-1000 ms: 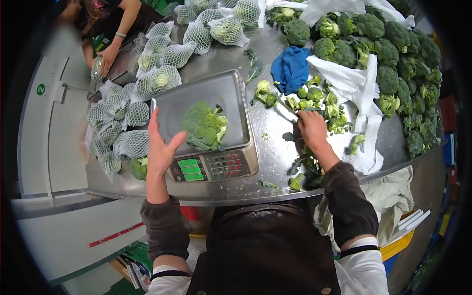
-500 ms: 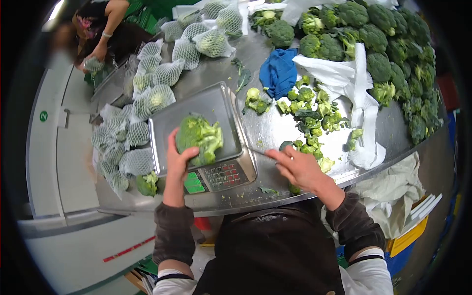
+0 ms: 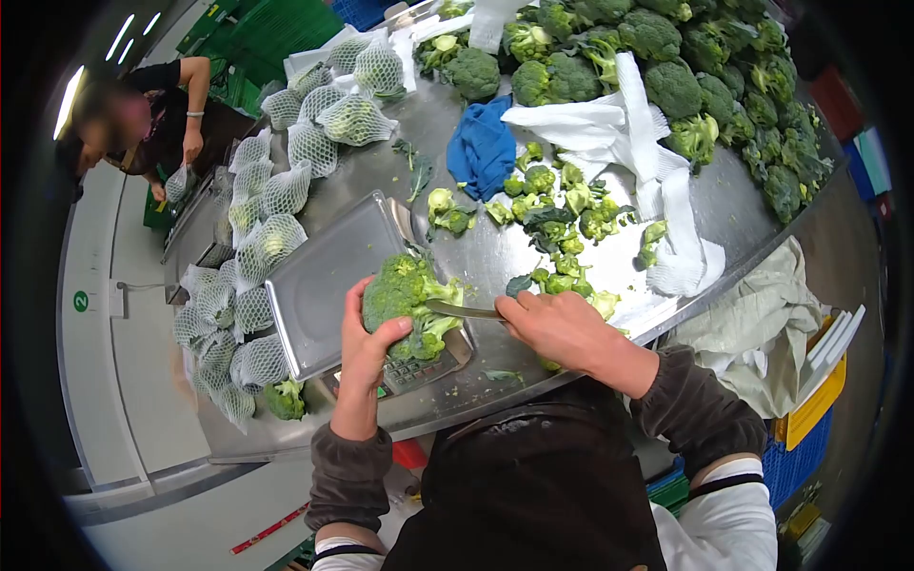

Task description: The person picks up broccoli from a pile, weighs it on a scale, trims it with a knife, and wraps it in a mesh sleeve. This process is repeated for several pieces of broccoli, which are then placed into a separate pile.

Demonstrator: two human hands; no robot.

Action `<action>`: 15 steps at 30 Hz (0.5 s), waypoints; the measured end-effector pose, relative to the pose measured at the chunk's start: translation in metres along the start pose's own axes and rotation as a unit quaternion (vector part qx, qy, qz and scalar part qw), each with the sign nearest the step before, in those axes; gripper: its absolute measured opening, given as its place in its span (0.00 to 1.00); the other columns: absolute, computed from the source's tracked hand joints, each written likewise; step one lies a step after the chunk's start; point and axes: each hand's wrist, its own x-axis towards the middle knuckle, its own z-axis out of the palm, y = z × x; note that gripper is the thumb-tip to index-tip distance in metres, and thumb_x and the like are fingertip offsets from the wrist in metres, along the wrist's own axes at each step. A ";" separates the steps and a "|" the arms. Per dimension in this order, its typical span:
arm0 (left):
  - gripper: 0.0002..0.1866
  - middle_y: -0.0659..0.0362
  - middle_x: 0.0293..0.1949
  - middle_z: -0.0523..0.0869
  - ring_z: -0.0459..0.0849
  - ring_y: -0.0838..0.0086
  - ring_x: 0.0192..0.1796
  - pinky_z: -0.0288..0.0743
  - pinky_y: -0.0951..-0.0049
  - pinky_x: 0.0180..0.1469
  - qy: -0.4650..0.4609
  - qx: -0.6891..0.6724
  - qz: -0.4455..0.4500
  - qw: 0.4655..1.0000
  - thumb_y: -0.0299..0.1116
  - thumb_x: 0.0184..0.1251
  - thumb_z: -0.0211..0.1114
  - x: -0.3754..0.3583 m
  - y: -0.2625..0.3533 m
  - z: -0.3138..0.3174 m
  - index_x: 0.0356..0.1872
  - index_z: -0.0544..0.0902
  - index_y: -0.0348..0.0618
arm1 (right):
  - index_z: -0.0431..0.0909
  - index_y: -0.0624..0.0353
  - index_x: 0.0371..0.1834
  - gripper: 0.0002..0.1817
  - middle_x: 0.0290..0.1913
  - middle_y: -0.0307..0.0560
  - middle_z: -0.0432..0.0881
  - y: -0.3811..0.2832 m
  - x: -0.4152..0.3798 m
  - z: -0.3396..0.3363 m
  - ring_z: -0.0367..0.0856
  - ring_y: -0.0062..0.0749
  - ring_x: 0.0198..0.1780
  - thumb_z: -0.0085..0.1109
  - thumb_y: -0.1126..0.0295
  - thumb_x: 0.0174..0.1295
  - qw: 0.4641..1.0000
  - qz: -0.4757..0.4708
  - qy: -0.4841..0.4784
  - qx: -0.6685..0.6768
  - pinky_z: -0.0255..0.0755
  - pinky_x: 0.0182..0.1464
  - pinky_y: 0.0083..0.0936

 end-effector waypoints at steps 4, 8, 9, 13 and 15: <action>0.35 0.53 0.47 0.74 0.75 0.68 0.50 0.70 0.70 0.54 0.023 0.093 0.043 0.994 0.28 0.40 0.70 0.004 0.001 0.007 0.55 0.65 0.37 | 0.66 0.58 0.42 0.11 0.25 0.47 0.74 0.013 -0.001 0.014 0.78 0.43 0.23 0.52 0.69 0.58 0.998 0.055 -0.014 -0.042 0.72 0.24 0.38; 0.34 0.52 0.46 0.73 0.76 0.68 0.47 0.71 0.70 0.52 0.079 0.085 0.023 0.993 0.28 0.42 0.67 0.014 -0.005 -0.017 0.54 0.65 0.37 | 0.67 0.61 0.38 0.08 0.26 0.56 0.78 0.077 -0.007 0.019 0.79 0.50 0.27 0.49 0.69 0.61 0.967 0.254 0.002 -0.032 0.73 0.29 0.42; 0.33 0.52 0.46 0.73 0.76 0.69 0.47 0.71 0.70 0.51 0.086 0.051 0.005 0.995 0.28 0.42 0.66 0.010 -0.008 -0.025 0.55 0.65 0.37 | 0.67 0.62 0.37 0.09 0.25 0.57 0.78 0.069 -0.010 0.009 0.79 0.52 0.28 0.48 0.67 0.63 0.967 0.254 0.007 -0.021 0.72 0.30 0.43; 0.41 0.52 0.52 0.73 0.75 0.64 0.53 0.71 0.67 0.58 0.017 -0.101 0.076 0.992 0.27 0.38 0.66 0.010 -0.009 -0.018 0.60 0.61 0.39 | 0.69 0.60 0.39 0.11 0.28 0.56 0.79 0.038 -0.001 0.006 0.78 0.53 0.31 0.47 0.63 0.65 0.975 0.199 0.015 0.099 0.71 0.33 0.43; 0.47 0.52 0.55 0.71 0.73 0.61 0.57 0.68 0.66 0.62 -0.007 -0.118 0.075 0.990 0.27 0.33 0.67 0.007 -0.007 -0.019 0.64 0.58 0.41 | 0.72 0.57 0.42 0.11 0.29 0.53 0.79 0.028 0.001 0.002 0.78 0.51 0.31 0.49 0.62 0.65 0.952 0.136 0.058 0.267 0.71 0.34 0.40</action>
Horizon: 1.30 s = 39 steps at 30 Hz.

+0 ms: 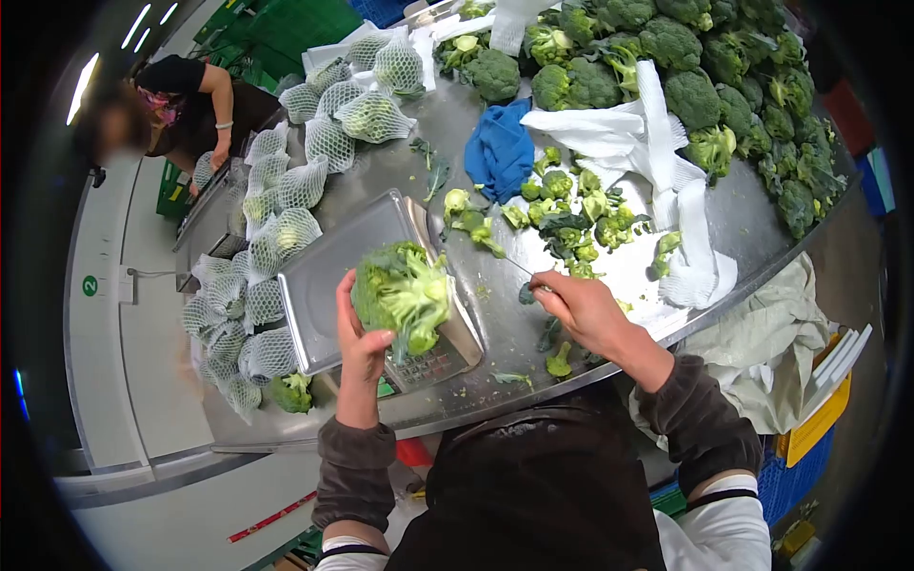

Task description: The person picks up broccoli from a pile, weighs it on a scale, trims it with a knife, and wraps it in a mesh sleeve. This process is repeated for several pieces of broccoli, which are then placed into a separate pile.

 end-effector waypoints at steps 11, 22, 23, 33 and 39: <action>0.45 0.51 0.55 0.74 0.75 0.64 0.57 0.69 0.66 0.61 -0.051 -0.053 -0.140 0.987 0.32 0.36 0.66 -0.013 0.006 0.000 0.64 0.61 0.36 | 0.71 0.51 0.30 0.17 0.21 0.40 0.72 -0.015 0.001 -0.019 0.77 0.37 0.25 0.52 0.49 0.60 0.965 -0.194 -0.021 -0.175 0.68 0.22 0.32; 0.32 0.53 0.53 0.76 0.78 0.68 0.54 0.71 0.70 0.57 -0.102 -0.090 -0.311 0.941 0.33 0.51 0.57 -0.017 -0.010 0.022 0.61 0.65 0.35 | 0.71 0.54 0.21 0.21 0.16 0.43 0.72 0.023 0.012 0.009 0.75 0.39 0.19 0.54 0.48 0.59 0.958 -0.171 0.045 -0.226 0.67 0.19 0.33; 0.30 0.53 0.54 0.76 0.78 0.68 0.54 0.72 0.69 0.57 -0.040 -0.106 -0.344 0.932 0.32 0.54 0.56 -0.017 -0.013 0.023 0.61 0.66 0.35 | 0.71 0.54 0.21 0.21 0.16 0.43 0.72 0.027 0.010 0.013 0.75 0.39 0.19 0.54 0.48 0.59 0.958 -0.171 0.044 -0.227 0.67 0.19 0.33; 0.31 0.53 0.50 0.76 0.76 0.68 0.53 0.70 0.68 0.56 -0.026 -0.038 -0.238 0.970 0.34 0.48 0.62 -0.016 -0.006 0.027 0.57 0.67 0.36 | 0.78 0.59 0.32 0.23 0.22 0.58 0.77 0.023 0.006 -0.023 0.76 0.55 0.28 0.43 0.50 0.67 0.993 0.069 -0.032 -0.087 0.68 0.31 0.42; 0.43 0.54 0.51 0.73 0.74 0.68 0.53 0.67 0.69 0.57 -0.019 0.218 0.038 0.975 0.35 0.33 0.72 -0.005 0.008 0.038 0.59 0.65 0.40 | 0.80 0.57 0.34 0.26 0.24 0.57 0.78 -0.015 -0.006 -0.031 0.77 0.55 0.31 0.41 0.46 0.66 0.989 -0.008 -0.150 -0.004 0.70 0.34 0.42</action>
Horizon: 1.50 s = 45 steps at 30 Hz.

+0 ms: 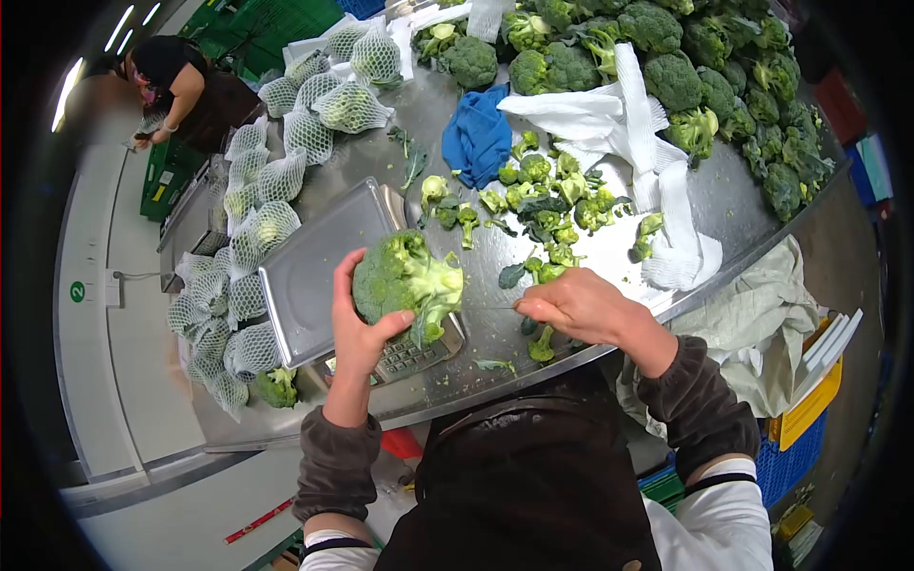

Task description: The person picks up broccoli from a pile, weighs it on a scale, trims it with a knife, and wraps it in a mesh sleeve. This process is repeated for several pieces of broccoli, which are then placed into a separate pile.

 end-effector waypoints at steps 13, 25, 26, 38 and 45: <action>0.44 0.48 0.56 0.74 0.75 0.55 0.57 0.73 0.63 0.55 -0.064 0.381 0.258 0.886 0.36 0.28 0.74 0.018 0.027 0.040 0.58 0.70 0.43 | 0.80 0.62 0.23 0.36 0.25 0.53 0.80 -0.009 0.059 -0.029 0.81 0.51 0.32 0.36 0.39 0.65 0.931 0.011 -0.176 -0.320 0.74 0.37 0.41; 0.46 0.45 0.58 0.71 0.75 0.53 0.55 0.74 0.63 0.54 0.037 0.485 0.297 0.822 0.35 0.29 0.74 0.035 0.011 0.051 0.60 0.68 0.43 | 0.83 0.56 0.29 0.25 0.29 0.44 0.83 0.052 0.094 -0.030 0.84 0.37 0.32 0.45 0.47 0.65 0.830 0.086 -0.167 -0.526 0.76 0.35 0.31; 0.45 0.44 0.58 0.71 0.75 0.52 0.56 0.74 0.63 0.54 0.070 0.438 0.288 0.849 0.34 0.31 0.74 0.037 0.019 0.043 0.61 0.67 0.43 | 0.82 0.57 0.29 0.26 0.28 0.45 0.83 0.056 0.089 -0.035 0.83 0.39 0.32 0.44 0.46 0.65 0.854 0.102 -0.148 -0.489 0.76 0.35 0.32; 0.32 0.57 0.57 0.74 0.74 0.58 0.52 0.72 0.57 0.32 0.120 -0.543 -0.318 0.767 0.63 0.59 0.42 -0.009 -0.038 -0.026 0.58 0.70 0.54 | 0.73 0.58 0.25 0.21 0.20 0.52 0.73 0.020 0.040 0.006 0.73 0.52 0.25 0.45 0.52 0.66 0.972 0.032 0.228 -0.041 0.65 0.27 0.39; 0.34 0.57 0.56 0.75 0.75 0.57 0.51 0.69 0.57 0.28 0.023 -0.554 -0.304 0.775 0.65 0.58 0.39 -0.033 -0.047 -0.021 0.58 0.71 0.56 | 0.72 0.55 0.23 0.16 0.20 0.46 0.72 -0.012 0.039 0.018 0.75 0.44 0.23 0.54 0.56 0.61 0.966 -0.072 0.239 -0.065 0.66 0.23 0.33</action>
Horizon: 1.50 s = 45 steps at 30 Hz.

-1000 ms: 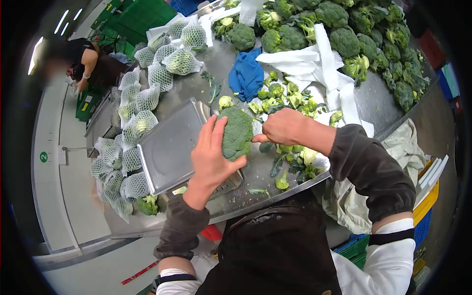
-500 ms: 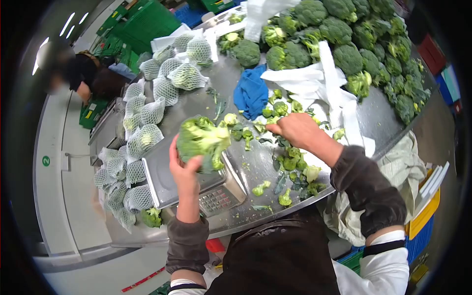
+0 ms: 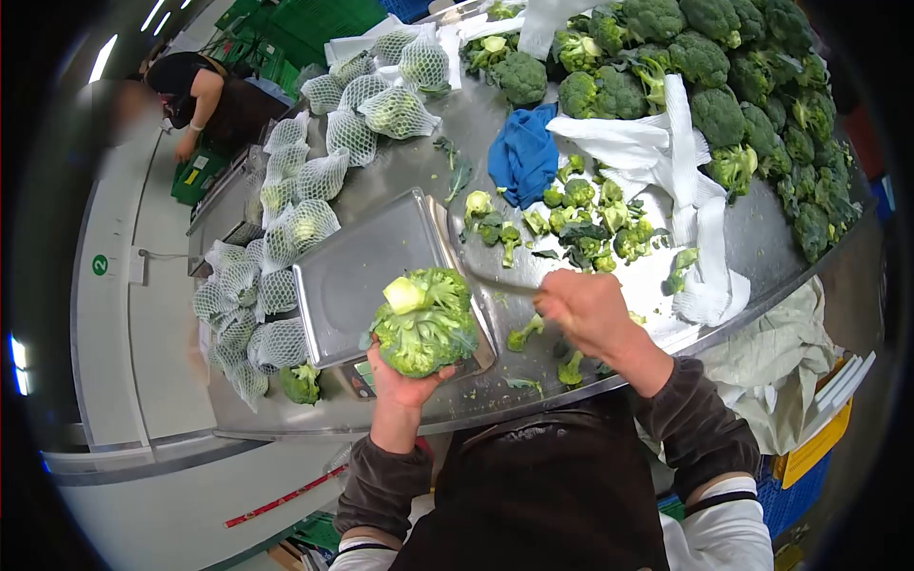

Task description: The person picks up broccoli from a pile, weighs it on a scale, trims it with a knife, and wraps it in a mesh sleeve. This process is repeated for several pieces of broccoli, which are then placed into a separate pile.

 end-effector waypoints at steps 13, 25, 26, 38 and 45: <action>0.30 0.54 0.55 0.76 0.76 0.58 0.54 0.74 0.51 0.44 0.074 0.000 0.072 0.995 0.55 0.64 0.49 -0.013 -0.034 0.014 0.60 0.69 0.45 | 0.78 0.53 0.27 0.17 0.17 0.47 0.74 0.049 -0.031 0.028 0.79 0.43 0.24 0.52 0.52 0.62 0.972 -0.009 -0.103 -0.211 0.70 0.24 0.36; 0.39 0.52 0.58 0.69 0.71 0.64 0.58 0.63 0.68 0.61 0.133 0.660 0.483 0.560 0.25 0.42 0.64 0.013 0.071 0.012 0.63 0.64 0.40 | 0.72 0.59 0.39 0.19 0.36 0.55 0.79 0.059 -0.040 0.088 0.80 0.50 0.37 0.51 0.52 0.62 0.971 0.198 -0.076 -0.115 0.71 0.34 0.45; 0.39 0.52 0.58 0.69 0.71 0.64 0.58 0.63 0.68 0.61 0.125 0.658 0.482 0.565 0.25 0.42 0.64 0.021 0.075 0.000 0.63 0.64 0.40 | 0.72 0.60 0.40 0.18 0.39 0.56 0.78 0.057 -0.041 0.082 0.79 0.49 0.39 0.53 0.54 0.61 0.972 0.195 -0.076 -0.106 0.71 0.36 0.45; 0.43 0.45 0.64 0.62 0.60 0.54 0.67 0.51 0.61 0.69 0.198 0.764 0.486 0.375 0.30 0.45 0.69 0.012 0.054 0.013 0.66 0.59 0.36 | 0.72 0.58 0.51 0.26 0.45 0.57 0.76 0.170 -0.142 -0.139 0.74 0.51 0.49 0.66 0.64 0.48 0.749 0.426 0.176 -0.476 0.68 0.51 0.41; 0.34 0.52 0.61 0.68 0.68 0.64 0.64 0.63 0.63 0.64 -0.107 0.558 0.390 0.724 0.25 0.50 0.64 0.009 -0.042 0.083 0.63 0.64 0.37 | 0.75 0.60 0.50 0.16 0.34 0.47 0.83 0.123 -0.113 -0.153 0.80 0.32 0.33 0.57 0.75 0.56 0.873 0.209 0.415 -0.145 0.74 0.38 0.27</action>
